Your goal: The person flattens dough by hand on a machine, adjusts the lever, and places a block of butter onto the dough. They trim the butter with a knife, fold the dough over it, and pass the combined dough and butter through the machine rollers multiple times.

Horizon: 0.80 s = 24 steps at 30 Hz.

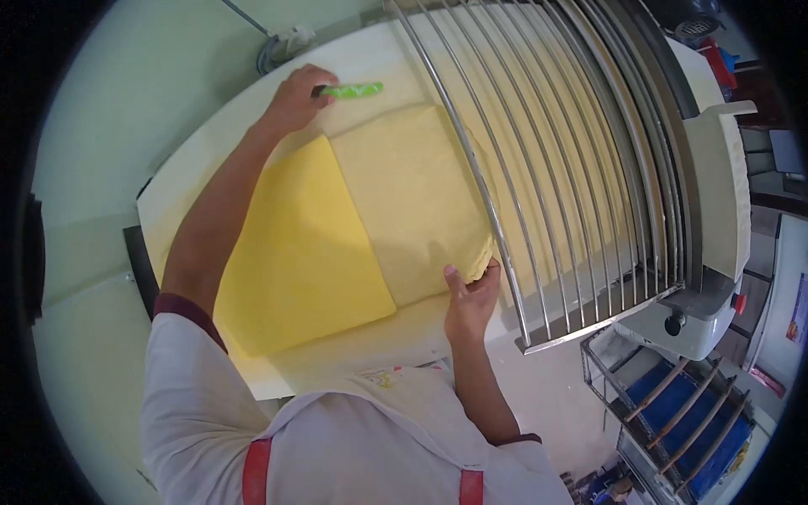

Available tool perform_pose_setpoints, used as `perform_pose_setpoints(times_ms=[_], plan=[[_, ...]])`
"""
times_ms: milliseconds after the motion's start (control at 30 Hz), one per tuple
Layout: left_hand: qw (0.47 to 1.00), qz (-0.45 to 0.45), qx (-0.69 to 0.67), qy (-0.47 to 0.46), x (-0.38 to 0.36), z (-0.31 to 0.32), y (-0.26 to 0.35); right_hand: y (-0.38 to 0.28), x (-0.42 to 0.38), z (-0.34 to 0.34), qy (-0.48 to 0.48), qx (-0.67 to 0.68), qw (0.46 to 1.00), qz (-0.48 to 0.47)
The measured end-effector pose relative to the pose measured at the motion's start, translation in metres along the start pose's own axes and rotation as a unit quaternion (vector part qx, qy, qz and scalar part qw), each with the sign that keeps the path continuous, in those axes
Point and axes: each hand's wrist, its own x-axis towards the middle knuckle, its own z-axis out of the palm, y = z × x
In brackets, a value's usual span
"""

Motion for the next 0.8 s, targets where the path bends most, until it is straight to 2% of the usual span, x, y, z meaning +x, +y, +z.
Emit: perform_pose_setpoints(times_ms=[67, 100, 167, 233, 333, 400, 433, 500, 600, 633, 733, 800], plan=[[0.988, 0.091, 0.03, 0.118, 0.004, 0.015, 0.013, -0.004, 0.008, 0.006, 0.028, 0.09, 0.992, 0.086], [0.987, 0.127, -0.025, 0.09, 0.004, 0.026, 0.031, -0.001, 0.011, 0.001, 0.02, 0.092, 0.991, 0.098], [0.987, 0.08, -0.135, -0.046, 0.007, 0.048, 0.083, -0.007, 0.011, 0.003, 0.026, 0.129, 0.984, 0.121], [0.987, -0.046, -0.077, -0.136, 0.023, 0.053, 0.125, -0.007, 0.008, 0.002, 0.011, 0.163, 0.977, 0.134], [0.925, -0.15, -0.065, -0.344, 0.053, 0.038, 0.139, 0.0, 0.007, -0.006, -0.036, 0.183, 0.976, 0.113], [0.964, -0.08, -0.07, -0.245, 0.043, 0.047, 0.138, 0.004, 0.005, -0.007, -0.07, 0.156, 0.982, 0.082], [0.977, -0.044, -0.07, -0.197, 0.036, 0.052, 0.138, 0.005, 0.006, -0.004, -0.046, 0.123, 0.988, 0.085], [0.976, -0.077, -0.072, -0.189, 0.027, 0.057, 0.146, 0.004, 0.009, 0.006, 0.0, 0.055, 0.994, 0.091], [0.976, -0.088, -0.095, -0.175, 0.035, 0.059, 0.134, -0.003, 0.014, 0.002, 0.082, 0.098, 0.983, 0.129], [0.976, -0.085, -0.105, -0.17, 0.036, 0.055, 0.127, 0.0, 0.016, -0.008, 0.032, 0.151, 0.981, 0.115], [0.97, -0.121, -0.2, -0.069, 0.025, 0.031, 0.126, 0.001, 0.011, -0.021, 0.007, 0.259, 0.951, 0.168], [0.957, -0.108, -0.249, -0.101, 0.019, -0.002, 0.127, -0.012, -0.006, -0.01, -0.018, 0.228, 0.967, 0.114]])
